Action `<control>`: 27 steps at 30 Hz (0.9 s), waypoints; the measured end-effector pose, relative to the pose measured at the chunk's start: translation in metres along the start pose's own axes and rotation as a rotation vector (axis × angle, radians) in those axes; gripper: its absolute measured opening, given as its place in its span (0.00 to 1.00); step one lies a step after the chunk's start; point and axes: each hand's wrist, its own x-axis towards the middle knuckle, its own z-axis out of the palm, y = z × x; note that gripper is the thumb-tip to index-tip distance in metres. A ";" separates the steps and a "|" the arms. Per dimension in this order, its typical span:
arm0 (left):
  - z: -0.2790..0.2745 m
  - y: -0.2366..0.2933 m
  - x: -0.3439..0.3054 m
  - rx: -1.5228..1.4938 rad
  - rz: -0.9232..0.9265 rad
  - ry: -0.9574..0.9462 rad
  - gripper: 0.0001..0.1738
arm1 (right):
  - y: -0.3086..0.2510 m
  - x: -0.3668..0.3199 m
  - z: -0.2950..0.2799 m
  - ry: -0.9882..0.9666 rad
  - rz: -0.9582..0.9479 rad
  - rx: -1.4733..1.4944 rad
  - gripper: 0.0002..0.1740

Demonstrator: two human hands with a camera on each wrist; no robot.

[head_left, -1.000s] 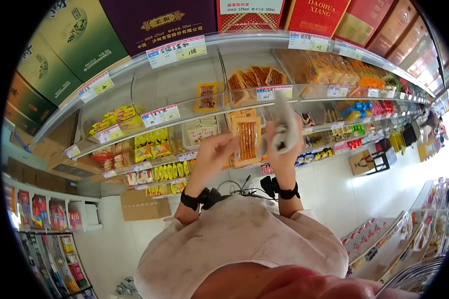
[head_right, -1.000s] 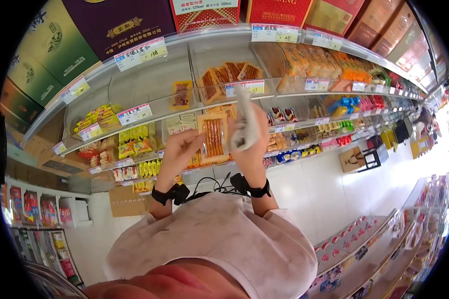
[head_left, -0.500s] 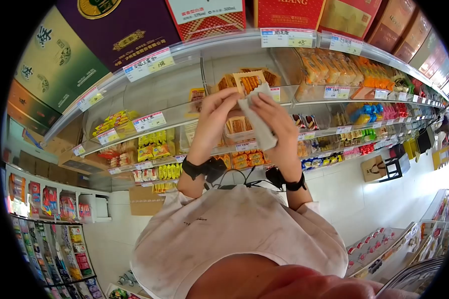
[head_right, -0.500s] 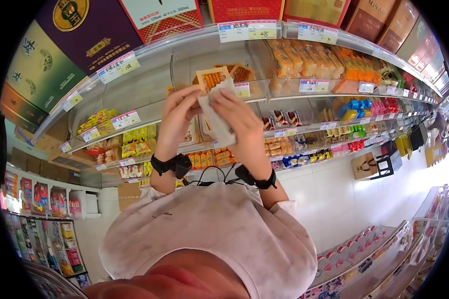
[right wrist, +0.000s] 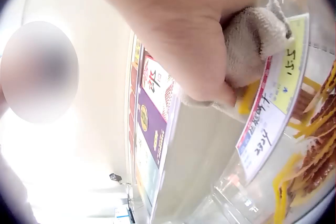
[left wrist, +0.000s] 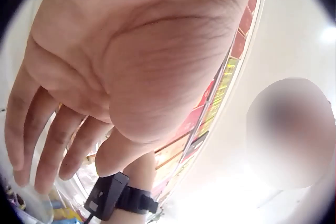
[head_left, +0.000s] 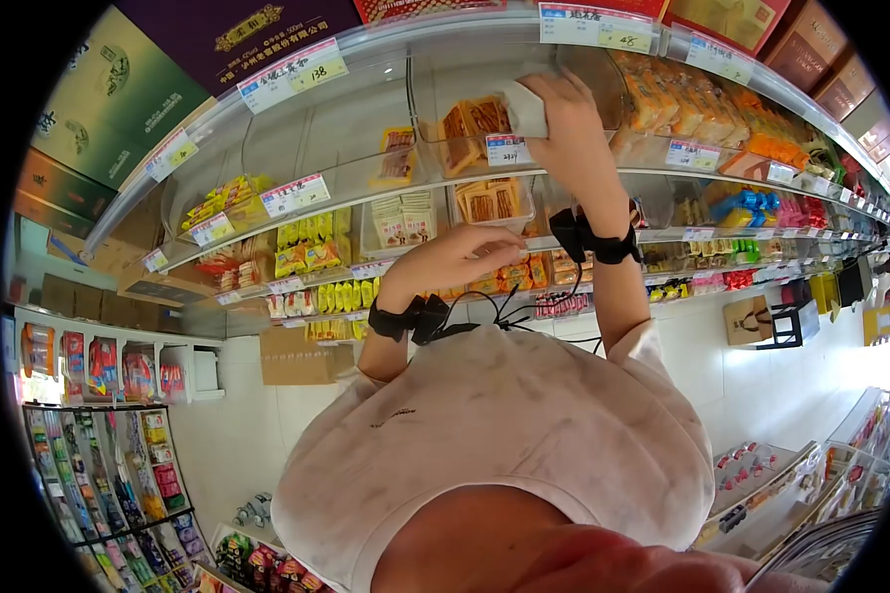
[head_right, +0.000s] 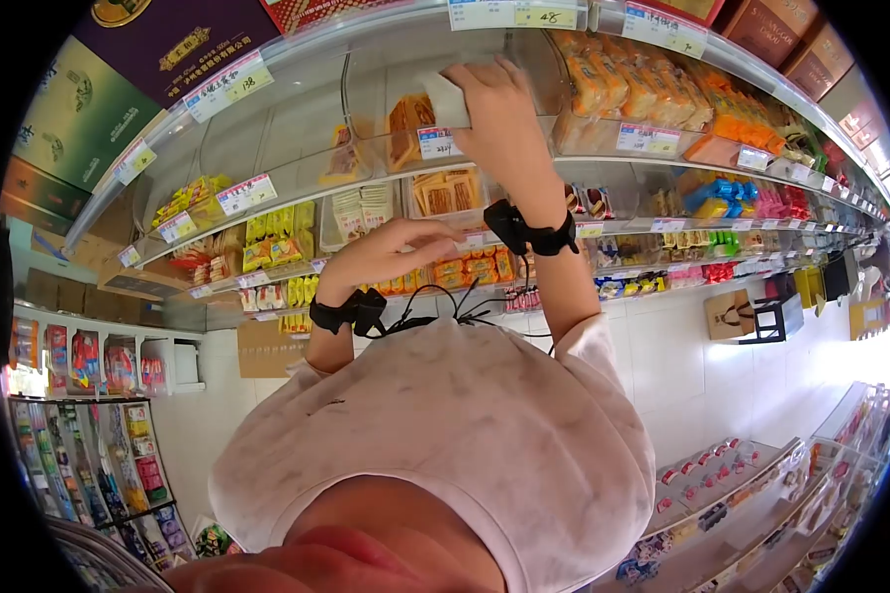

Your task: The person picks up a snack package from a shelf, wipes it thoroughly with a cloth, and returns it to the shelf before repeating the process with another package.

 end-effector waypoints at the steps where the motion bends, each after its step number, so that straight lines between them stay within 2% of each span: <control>1: 0.001 -0.007 -0.002 -0.023 -0.022 0.021 0.20 | 0.002 -0.004 0.008 -0.092 0.036 0.004 0.27; 2: -0.001 -0.014 -0.005 -0.044 -0.042 0.041 0.20 | 0.004 -0.006 0.012 -0.183 0.072 0.007 0.26; 4: -0.004 -0.025 -0.008 -0.089 -0.086 0.061 0.19 | 0.007 -0.007 0.010 -0.121 -0.004 0.062 0.22; 6: -0.008 -0.034 -0.009 -0.135 -0.139 0.058 0.18 | 0.002 -0.011 0.003 0.016 0.075 0.194 0.19; 9: -0.007 -0.055 -0.010 -0.284 -0.154 0.161 0.19 | -0.029 -0.032 -0.026 0.285 0.400 0.426 0.14; 12: -0.014 -0.068 -0.005 -0.262 -0.227 0.244 0.19 | -0.024 -0.091 -0.005 0.687 0.398 0.550 0.14; 15: -0.015 -0.094 0.006 -0.273 -0.206 0.355 0.18 | -0.028 -0.123 -0.007 0.550 0.483 0.676 0.14; 18: -0.012 -0.125 0.025 -0.272 -0.159 0.424 0.17 | -0.021 -0.143 0.014 0.199 0.847 0.767 0.15; 19: -0.010 -0.136 0.031 -0.275 -0.151 0.442 0.17 | -0.016 -0.152 0.030 0.174 0.847 0.767 0.15; 21: -0.008 -0.156 0.048 0.022 -0.258 0.438 0.15 | -0.003 -0.164 0.071 0.122 0.846 0.772 0.16; 22: -0.009 -0.168 0.057 0.173 -0.307 0.435 0.14 | -0.002 -0.162 0.086 0.198 0.841 0.806 0.15; 24: -0.015 -0.204 0.077 0.349 -0.249 0.383 0.15 | 0.002 -0.150 0.113 0.350 0.818 0.869 0.15; 25: -0.017 -0.213 0.085 0.435 -0.220 0.360 0.15 | 0.013 -0.149 0.132 0.262 0.805 0.745 0.16; 27: -0.017 -0.209 0.093 0.526 -0.294 0.325 0.18 | 0.036 -0.151 0.174 0.081 0.768 0.499 0.19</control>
